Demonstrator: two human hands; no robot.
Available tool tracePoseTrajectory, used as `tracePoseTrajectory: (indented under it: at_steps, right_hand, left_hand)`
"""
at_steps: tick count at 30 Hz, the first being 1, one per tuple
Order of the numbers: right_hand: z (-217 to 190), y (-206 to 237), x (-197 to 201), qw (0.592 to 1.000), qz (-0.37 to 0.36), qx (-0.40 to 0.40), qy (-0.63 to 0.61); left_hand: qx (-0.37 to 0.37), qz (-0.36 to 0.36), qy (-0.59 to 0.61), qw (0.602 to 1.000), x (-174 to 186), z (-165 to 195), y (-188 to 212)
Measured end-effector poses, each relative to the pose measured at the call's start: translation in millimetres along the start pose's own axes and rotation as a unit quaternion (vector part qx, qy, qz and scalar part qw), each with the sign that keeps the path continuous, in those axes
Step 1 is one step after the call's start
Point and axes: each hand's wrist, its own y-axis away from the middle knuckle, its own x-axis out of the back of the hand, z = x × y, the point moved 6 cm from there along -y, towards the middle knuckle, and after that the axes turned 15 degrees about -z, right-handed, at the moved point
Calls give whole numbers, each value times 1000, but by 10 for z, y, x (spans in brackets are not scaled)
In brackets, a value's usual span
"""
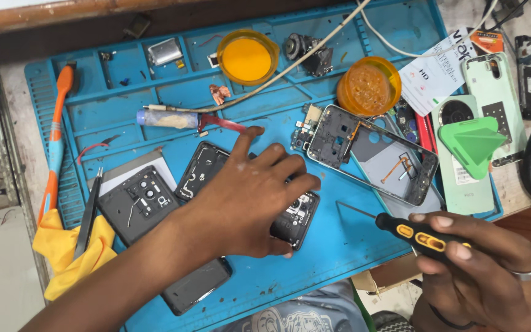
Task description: The person uses a screwdriver to unscrew components from a disassembled smartphone on a blue repair mat, steadying the phone with the other hand. They reposition the phone and continue removing screws from different points on the device throughout the clip.
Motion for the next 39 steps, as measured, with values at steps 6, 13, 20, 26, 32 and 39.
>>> tracePoseTrajectory:
  at_steps: [6,13,20,26,32,39]
  right_hand:
    - [-52,14,-92,1000,-17,-14,-4]
    - [-71,-55,-167,999,-19,-8,-36]
    - [-135,-73,-196,999,-6,-14,-31]
    - [-130,-29,-195,1000,2,-8,-30]
    - [-235,-168,-220,1000,-8,7,-11]
    - [-88,357,-145,990,103,-36,-91]
  left_hand:
    - [-32,26,20,999,-22,13,109]
    - [-52,82,-25,995,13,109,155]
    - [-51,76,-92,992,-42,174,144]
    - [-60,38,-122,990,-99,273,101]
    - [-53,78,-167,981,-132,321,97]
    - [-71,177,-53,980,-16,211,209]
